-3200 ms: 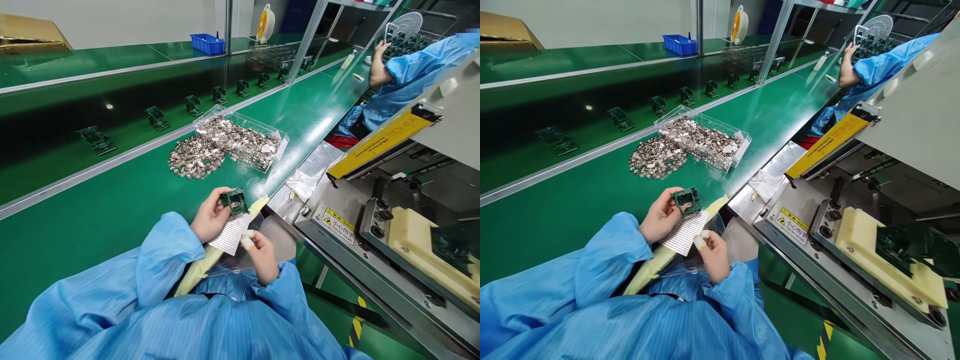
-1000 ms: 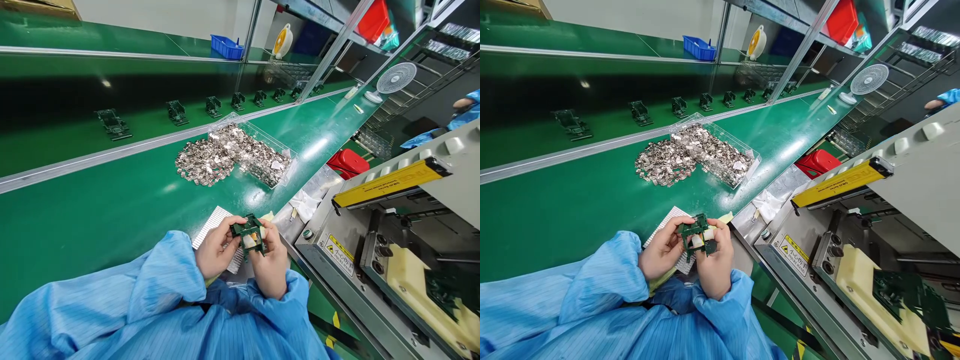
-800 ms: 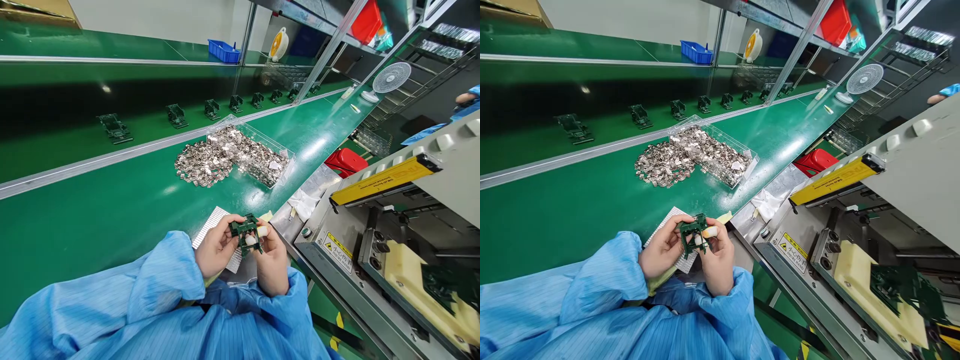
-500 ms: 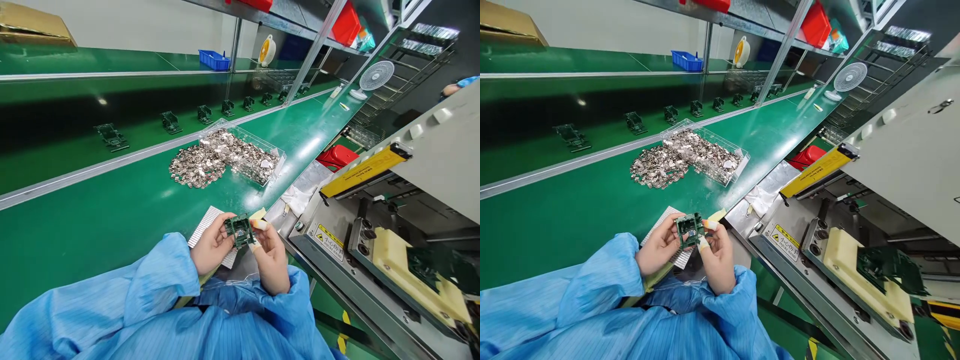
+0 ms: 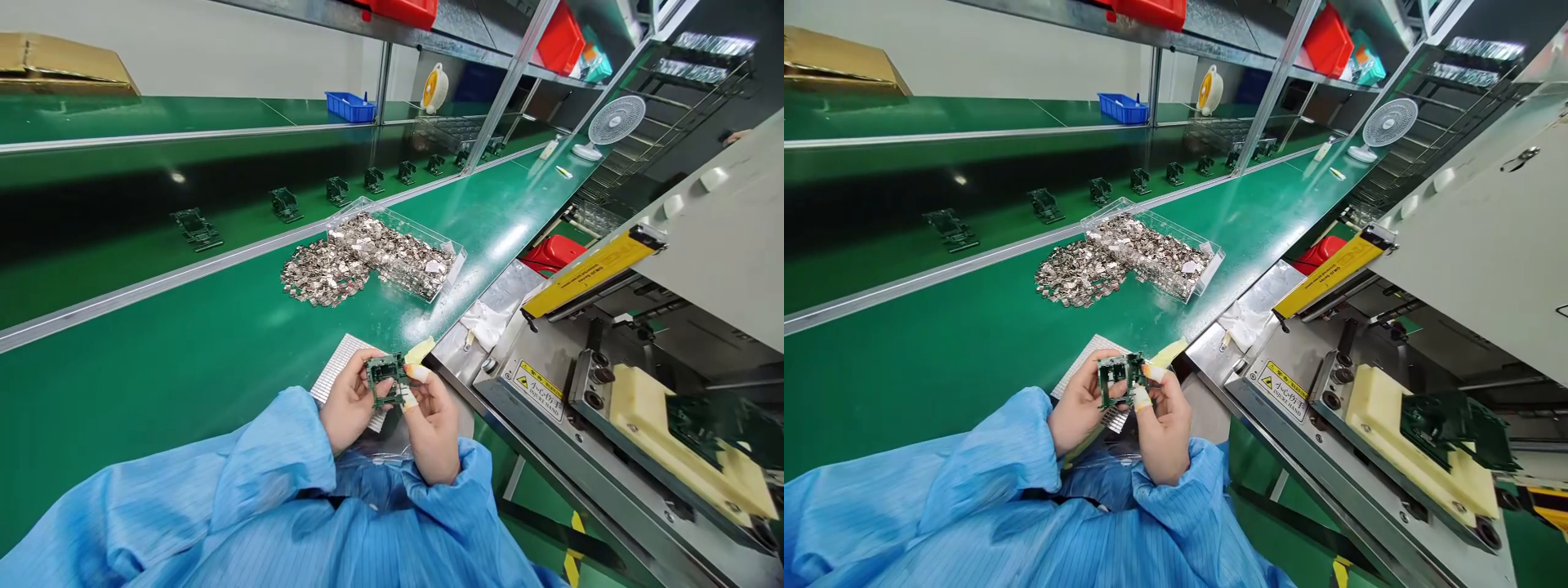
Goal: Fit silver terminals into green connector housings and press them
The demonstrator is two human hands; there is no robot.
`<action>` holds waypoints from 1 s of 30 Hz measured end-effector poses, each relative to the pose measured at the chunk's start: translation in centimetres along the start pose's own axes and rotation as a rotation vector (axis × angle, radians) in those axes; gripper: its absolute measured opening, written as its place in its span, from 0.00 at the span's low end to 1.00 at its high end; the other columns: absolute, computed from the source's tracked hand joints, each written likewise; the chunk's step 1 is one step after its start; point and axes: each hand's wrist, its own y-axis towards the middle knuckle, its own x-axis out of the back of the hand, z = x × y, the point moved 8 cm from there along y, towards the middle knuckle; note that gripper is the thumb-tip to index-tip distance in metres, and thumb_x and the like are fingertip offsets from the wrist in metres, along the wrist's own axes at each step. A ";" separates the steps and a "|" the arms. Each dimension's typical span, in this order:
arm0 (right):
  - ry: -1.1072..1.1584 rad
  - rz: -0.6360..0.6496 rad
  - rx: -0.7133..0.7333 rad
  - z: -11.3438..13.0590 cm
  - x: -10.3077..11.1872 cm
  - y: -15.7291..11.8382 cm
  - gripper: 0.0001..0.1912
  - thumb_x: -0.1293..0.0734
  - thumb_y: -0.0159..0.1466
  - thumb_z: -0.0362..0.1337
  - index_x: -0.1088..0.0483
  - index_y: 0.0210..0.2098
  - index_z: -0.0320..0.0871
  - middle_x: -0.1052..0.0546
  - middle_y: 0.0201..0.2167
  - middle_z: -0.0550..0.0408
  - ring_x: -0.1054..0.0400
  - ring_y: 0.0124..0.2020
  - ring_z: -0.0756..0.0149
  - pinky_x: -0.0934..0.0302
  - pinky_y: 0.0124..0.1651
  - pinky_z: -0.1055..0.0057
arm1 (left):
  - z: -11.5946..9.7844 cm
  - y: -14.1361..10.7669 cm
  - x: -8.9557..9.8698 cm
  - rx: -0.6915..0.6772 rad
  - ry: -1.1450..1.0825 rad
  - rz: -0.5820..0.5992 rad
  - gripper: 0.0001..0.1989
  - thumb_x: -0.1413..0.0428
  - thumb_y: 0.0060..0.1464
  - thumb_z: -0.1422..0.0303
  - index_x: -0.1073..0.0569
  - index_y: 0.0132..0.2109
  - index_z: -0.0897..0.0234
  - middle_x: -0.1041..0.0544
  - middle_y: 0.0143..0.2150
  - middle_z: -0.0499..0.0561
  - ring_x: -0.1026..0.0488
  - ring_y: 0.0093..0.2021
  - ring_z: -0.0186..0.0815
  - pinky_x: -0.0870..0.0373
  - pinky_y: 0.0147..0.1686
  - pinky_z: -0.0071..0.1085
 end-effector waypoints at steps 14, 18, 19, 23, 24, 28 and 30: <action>-0.278 0.324 0.285 5.6 2.6 -0.2 0.45 0.21 0.50 0.44 0.39 0.63 0.49 0.29 0.55 0.47 0.33 0.54 0.53 0.38 0.58 0.57 | -2.6 -1.7 -4.1 0.008 0.333 0.578 0.26 0.46 0.60 0.56 0.38 0.62 0.59 0.25 0.50 0.57 0.24 0.44 0.40 0.25 0.40 0.33; -0.137 0.232 0.316 7.9 7.7 -2.6 0.45 0.19 0.45 0.49 0.34 0.59 0.49 0.25 0.48 0.48 0.28 0.48 0.54 0.33 0.52 0.58 | -5.0 -1.2 -7.6 0.034 0.700 0.822 0.30 0.43 0.58 0.60 0.40 0.65 0.55 0.21 0.48 0.54 0.23 0.43 0.40 0.25 0.39 0.31; -0.096 0.156 0.314 8.4 10.0 -3.5 0.45 0.20 0.44 0.51 0.34 0.59 0.50 0.24 0.48 0.48 0.28 0.47 0.54 0.32 0.50 0.58 | -5.5 -0.3 -9.1 0.003 0.776 0.840 0.30 0.42 0.57 0.61 0.38 0.65 0.55 0.21 0.48 0.54 0.22 0.44 0.41 0.25 0.39 0.31; -0.068 -0.430 0.428 11.4 21.8 -8.9 0.42 0.22 0.48 0.54 0.35 0.59 0.49 0.25 0.50 0.46 0.28 0.48 0.51 0.32 0.50 0.53 | -6.4 2.4 -19.5 -0.308 0.846 0.895 0.26 0.42 0.56 0.59 0.32 0.59 0.62 0.23 0.54 0.57 0.25 0.52 0.44 0.26 0.50 0.38; -0.095 -0.615 0.491 12.3 24.7 -10.7 0.40 0.23 0.50 0.52 0.34 0.58 0.49 0.26 0.52 0.47 0.28 0.50 0.52 0.33 0.53 0.51 | -6.2 2.4 -22.8 -0.417 0.840 0.924 0.27 0.41 0.54 0.59 0.32 0.59 0.63 0.24 0.56 0.59 0.27 0.55 0.46 0.29 0.54 0.40; -0.190 -1.038 0.579 14.1 32.3 -15.1 0.33 0.24 0.53 0.43 0.34 0.56 0.48 0.28 0.54 0.49 0.31 0.53 0.56 0.42 0.60 0.50 | -3.0 2.1 -34.4 -0.652 0.886 0.971 0.40 0.35 0.48 0.59 0.39 0.64 0.70 0.34 0.65 0.67 0.37 0.65 0.52 0.39 0.64 0.46; -0.237 -1.048 0.538 14.4 34.3 -15.1 0.33 0.24 0.53 0.42 0.35 0.56 0.47 0.28 0.54 0.49 0.31 0.53 0.57 0.41 0.60 0.50 | -1.2 2.3 -38.0 -0.608 0.929 0.965 0.45 0.34 0.46 0.59 0.42 0.66 0.74 0.36 0.65 0.69 0.38 0.66 0.55 0.40 0.64 0.47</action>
